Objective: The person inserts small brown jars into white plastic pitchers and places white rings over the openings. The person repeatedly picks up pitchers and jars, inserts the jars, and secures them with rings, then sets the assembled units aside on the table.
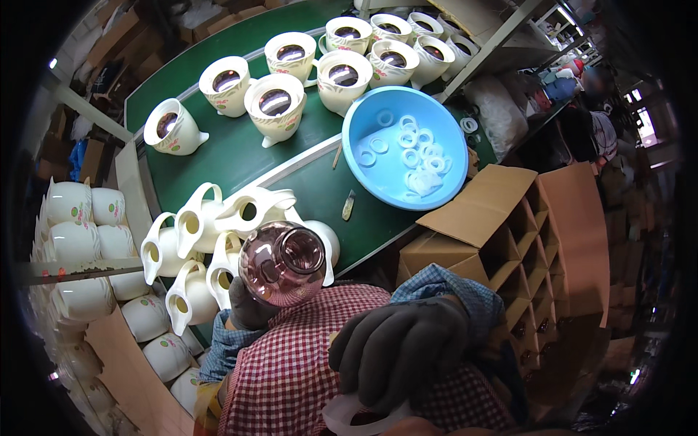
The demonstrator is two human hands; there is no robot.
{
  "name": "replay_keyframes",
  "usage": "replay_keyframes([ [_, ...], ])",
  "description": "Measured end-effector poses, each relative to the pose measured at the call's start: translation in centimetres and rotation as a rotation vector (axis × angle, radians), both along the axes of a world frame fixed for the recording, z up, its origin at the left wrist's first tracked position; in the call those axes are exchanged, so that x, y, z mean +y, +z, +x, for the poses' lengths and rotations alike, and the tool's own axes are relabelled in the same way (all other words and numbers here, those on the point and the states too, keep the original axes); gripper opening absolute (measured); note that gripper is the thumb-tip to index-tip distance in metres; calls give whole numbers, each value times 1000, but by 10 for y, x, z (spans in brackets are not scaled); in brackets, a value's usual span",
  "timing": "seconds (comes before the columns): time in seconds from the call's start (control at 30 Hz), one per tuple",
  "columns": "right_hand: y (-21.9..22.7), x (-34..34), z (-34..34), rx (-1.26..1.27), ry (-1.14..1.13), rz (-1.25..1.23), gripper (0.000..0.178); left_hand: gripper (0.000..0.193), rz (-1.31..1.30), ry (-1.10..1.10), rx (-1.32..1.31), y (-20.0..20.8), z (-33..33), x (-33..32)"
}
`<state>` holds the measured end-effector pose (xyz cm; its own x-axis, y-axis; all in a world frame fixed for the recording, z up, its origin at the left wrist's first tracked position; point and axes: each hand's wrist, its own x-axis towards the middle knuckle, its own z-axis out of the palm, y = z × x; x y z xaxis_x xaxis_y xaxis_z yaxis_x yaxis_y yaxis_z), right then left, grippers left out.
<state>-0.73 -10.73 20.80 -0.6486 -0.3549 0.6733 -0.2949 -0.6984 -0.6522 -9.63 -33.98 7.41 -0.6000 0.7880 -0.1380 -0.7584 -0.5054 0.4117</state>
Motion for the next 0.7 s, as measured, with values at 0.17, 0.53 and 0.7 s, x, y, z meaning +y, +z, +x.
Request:
replay_keyframes([
  [0.17, 6, -11, -7, -57, 234, -4, 26, 96, 37, 37, 17, -14, 4, -8],
  [0.53, -1, -65, -11, 205, -306, -441, 29, 100, -76, 15, 74, -15, 6, -18],
  [0.7, 6, -42, -5, -228, 104, -201, 26, 100, -92, 43, 78, -8, 5, -16],
])
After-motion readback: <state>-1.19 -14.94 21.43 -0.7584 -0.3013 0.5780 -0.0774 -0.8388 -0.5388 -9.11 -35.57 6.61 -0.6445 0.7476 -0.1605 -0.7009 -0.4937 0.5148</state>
